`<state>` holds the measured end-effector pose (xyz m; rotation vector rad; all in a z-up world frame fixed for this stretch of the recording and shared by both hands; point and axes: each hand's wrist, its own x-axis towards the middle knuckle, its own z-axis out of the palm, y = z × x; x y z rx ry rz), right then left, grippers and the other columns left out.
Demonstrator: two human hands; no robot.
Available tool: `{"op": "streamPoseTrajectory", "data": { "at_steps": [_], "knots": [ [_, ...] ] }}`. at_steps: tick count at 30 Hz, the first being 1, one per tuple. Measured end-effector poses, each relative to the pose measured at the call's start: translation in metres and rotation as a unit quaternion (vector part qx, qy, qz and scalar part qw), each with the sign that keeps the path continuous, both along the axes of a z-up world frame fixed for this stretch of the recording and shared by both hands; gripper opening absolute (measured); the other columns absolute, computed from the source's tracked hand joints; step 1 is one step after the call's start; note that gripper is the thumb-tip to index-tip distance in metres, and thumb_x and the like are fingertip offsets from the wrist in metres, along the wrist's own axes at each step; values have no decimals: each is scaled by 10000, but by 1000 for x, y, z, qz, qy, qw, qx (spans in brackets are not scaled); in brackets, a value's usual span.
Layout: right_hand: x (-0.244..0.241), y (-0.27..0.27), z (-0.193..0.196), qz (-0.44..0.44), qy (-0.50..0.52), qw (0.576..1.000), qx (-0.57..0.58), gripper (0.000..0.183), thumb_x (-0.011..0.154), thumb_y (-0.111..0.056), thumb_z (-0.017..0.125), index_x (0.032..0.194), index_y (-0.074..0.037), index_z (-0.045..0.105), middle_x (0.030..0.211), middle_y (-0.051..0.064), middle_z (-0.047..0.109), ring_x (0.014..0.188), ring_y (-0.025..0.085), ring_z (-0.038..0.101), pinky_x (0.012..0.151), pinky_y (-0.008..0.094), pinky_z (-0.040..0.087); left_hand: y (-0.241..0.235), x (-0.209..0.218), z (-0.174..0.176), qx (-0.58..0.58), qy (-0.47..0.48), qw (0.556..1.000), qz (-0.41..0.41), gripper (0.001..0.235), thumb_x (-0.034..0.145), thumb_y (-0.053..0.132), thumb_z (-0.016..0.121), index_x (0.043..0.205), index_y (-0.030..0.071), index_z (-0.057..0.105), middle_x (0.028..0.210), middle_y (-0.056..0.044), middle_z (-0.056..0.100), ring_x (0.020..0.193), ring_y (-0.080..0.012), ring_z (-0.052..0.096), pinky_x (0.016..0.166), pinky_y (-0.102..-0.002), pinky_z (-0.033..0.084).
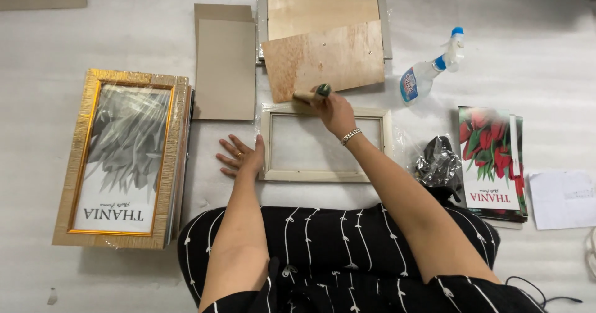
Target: Cleaning a picture frame using a brush, spray cleaner, and a cloth.
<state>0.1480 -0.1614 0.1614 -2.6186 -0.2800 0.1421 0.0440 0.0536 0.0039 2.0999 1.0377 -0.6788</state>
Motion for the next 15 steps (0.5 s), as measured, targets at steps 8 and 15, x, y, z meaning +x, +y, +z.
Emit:
{"op": "streamPoseTrajectory", "data": {
  "at_steps": [8, 15],
  "knots": [
    [-34, 0, -38, 188, 215, 956, 58, 538, 841, -569, 698, 1029, -65, 729, 1014, 149, 773, 1052, 411, 702, 957, 555, 549, 2, -1, -4, -11, -5, 1000, 6, 991, 944, 862, 146, 1598, 237, -259, 1597, -28, -445, 1434, -474, -382, 1125, -705, -259],
    [7, 14, -50, -84, 54, 994, 45, 436, 880, -625, 687, 911, -193, 737, 876, 35, 757, 911, 329, 737, 832, 471, 592, 1, 2, -4, 0, 10, 1000, 4, 940, 954, 836, 92, 1595, 249, -264, 1598, -23, -441, 1440, -473, -370, 1133, -707, -241]
  ]
}}
